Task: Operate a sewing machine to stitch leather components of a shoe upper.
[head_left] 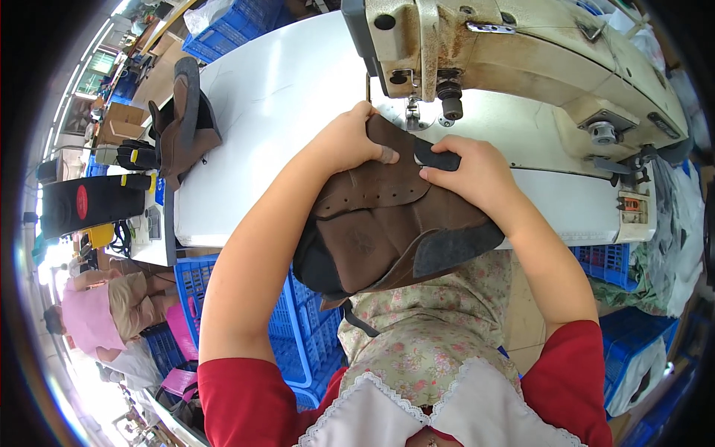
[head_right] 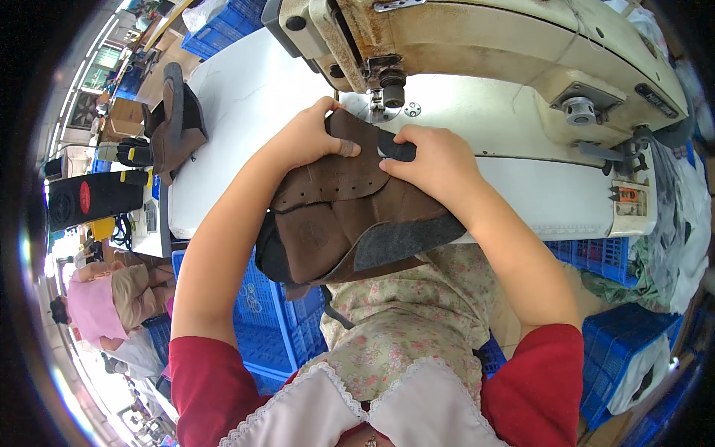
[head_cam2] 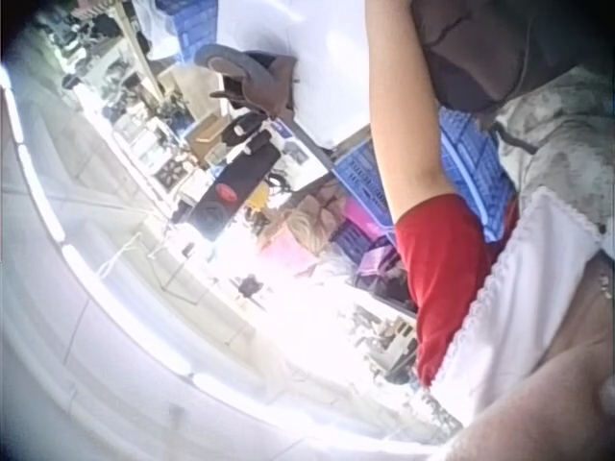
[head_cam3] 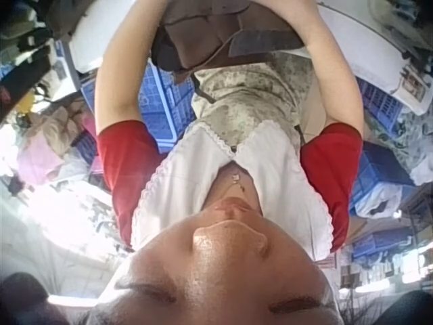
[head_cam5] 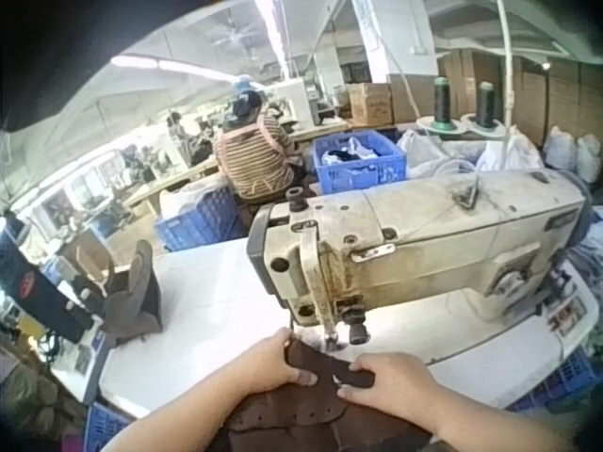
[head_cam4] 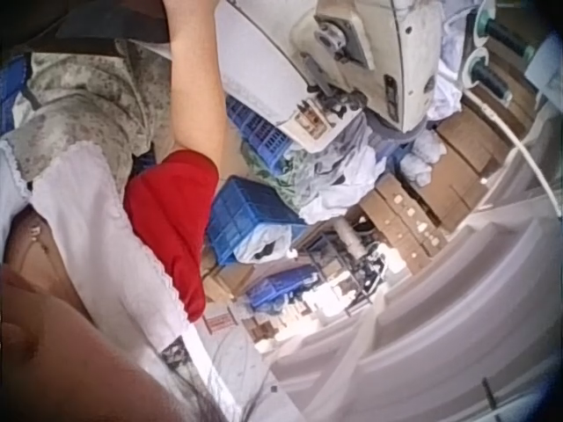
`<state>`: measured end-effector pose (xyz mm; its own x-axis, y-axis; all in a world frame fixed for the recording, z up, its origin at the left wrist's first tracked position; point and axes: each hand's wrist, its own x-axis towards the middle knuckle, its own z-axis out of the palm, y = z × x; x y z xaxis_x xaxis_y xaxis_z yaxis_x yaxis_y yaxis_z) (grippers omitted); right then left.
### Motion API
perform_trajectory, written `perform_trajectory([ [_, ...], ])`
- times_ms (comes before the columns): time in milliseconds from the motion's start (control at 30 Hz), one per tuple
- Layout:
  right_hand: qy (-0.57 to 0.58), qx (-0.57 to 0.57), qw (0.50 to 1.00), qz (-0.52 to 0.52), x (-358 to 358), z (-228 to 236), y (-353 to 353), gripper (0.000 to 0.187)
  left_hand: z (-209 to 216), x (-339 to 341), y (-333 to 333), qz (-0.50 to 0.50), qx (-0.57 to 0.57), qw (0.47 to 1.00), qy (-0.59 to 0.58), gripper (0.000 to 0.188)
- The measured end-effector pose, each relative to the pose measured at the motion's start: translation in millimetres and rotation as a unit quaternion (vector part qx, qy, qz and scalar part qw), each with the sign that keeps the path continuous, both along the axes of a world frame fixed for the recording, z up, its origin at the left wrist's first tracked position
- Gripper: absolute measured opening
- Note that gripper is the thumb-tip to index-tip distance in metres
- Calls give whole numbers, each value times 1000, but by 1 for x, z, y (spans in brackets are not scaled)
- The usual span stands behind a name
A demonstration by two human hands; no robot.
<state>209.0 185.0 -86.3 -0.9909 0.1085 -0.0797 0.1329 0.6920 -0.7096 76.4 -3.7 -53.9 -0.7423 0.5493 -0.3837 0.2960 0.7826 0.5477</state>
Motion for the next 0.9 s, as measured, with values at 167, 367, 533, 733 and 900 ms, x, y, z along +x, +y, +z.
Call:
perform_trajectory([
  [167,40,25,999,26,3,0,-1,52,-6,-3,-3,21,-7,1000,2,86],
  [367,-8,32,998,56,6,9,-8,61,-5,-2,-5,18,-6,1000,3,85],
  [533,12,-9,1000,21,9,4,-9,55,-6,4,-5,27,-13,998,50,78],
  [733,40,-38,997,-44,2,-11,-6,30,-7,4,-9,24,-8,999,33,83],
  [900,40,0,999,-36,-3,-13,-1,26,-10,4,-1,24,-20,999,39,81],
])
